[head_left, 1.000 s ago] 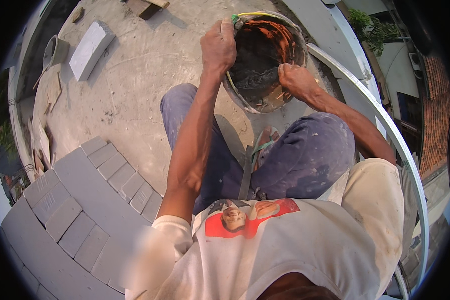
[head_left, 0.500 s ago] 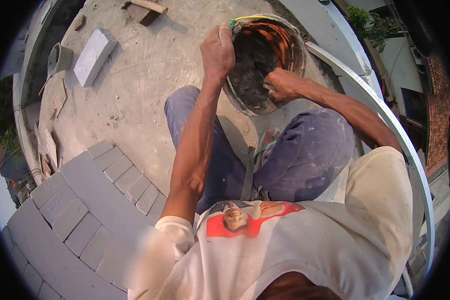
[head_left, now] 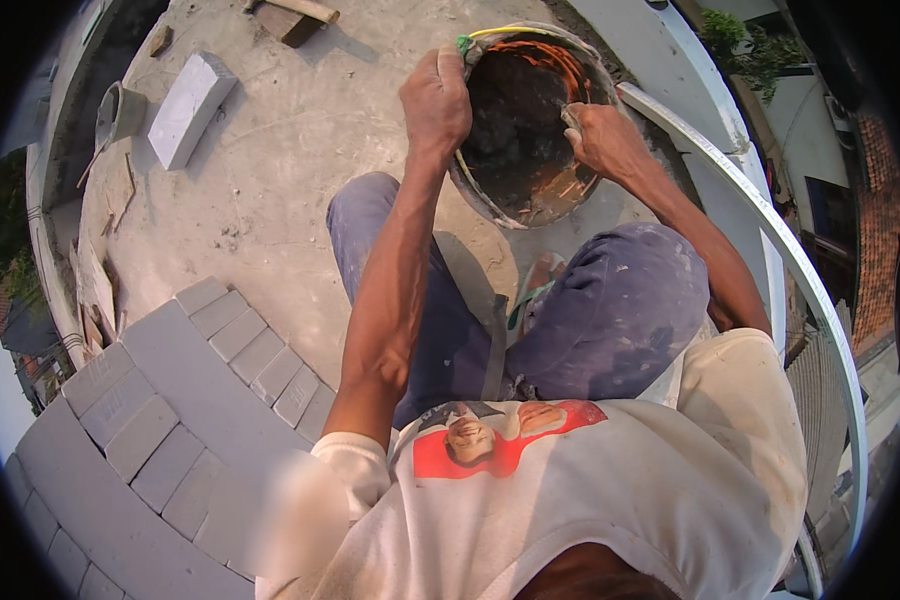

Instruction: The person constructs a wall on a rooftop using white blocks. They scoop mortar from a bucket with a trowel, apply it to the wall, and place blocks one by one, tapping them into position. The person also mixes mortar in the bucket and pours water into it during the process.

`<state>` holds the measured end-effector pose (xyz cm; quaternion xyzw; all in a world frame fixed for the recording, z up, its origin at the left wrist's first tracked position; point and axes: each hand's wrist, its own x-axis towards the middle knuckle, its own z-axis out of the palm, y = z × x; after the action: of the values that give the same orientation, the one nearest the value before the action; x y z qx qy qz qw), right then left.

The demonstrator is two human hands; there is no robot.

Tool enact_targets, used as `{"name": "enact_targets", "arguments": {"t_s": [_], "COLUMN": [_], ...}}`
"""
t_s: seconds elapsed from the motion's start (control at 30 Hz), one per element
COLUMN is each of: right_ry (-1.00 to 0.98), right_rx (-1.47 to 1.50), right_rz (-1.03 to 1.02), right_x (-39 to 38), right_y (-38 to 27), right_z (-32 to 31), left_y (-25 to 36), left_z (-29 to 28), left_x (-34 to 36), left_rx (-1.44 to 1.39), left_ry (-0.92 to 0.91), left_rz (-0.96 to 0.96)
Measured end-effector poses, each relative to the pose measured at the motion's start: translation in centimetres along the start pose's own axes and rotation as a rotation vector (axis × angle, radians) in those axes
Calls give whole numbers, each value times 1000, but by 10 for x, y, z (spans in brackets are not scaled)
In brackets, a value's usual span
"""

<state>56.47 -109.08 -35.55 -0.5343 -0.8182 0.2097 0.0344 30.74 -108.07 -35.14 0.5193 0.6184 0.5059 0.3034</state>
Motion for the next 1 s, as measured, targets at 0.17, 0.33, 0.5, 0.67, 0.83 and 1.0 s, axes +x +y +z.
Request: {"name": "enact_targets", "arguments": {"t_s": [0.17,0.33,0.5,0.67,0.83,1.0], "right_ry": [114,-81,-170,-395,-472,-565], "right_rx": [-616,-512,-466,-332,130,1499], "right_rz": [-236,-441,-529,-548,-250,612], "right_x": [9,0,-11,-6,-3,5], "right_y": [7,5,-15,-27,-28,-69], "right_z": [22,35,33,29,31,30], "left_y": [21,9,9,9,2,3], "left_z": [4,-5,-12,-15,-13,-15], "left_x": [-1,-3,-9,-15,-16,-21], "left_rx": [94,77,105,77,61,65], "left_ry": [-98,-93,-51,3,32,62], "left_rz": [-49,-52,-77,-36,-10,5]}}
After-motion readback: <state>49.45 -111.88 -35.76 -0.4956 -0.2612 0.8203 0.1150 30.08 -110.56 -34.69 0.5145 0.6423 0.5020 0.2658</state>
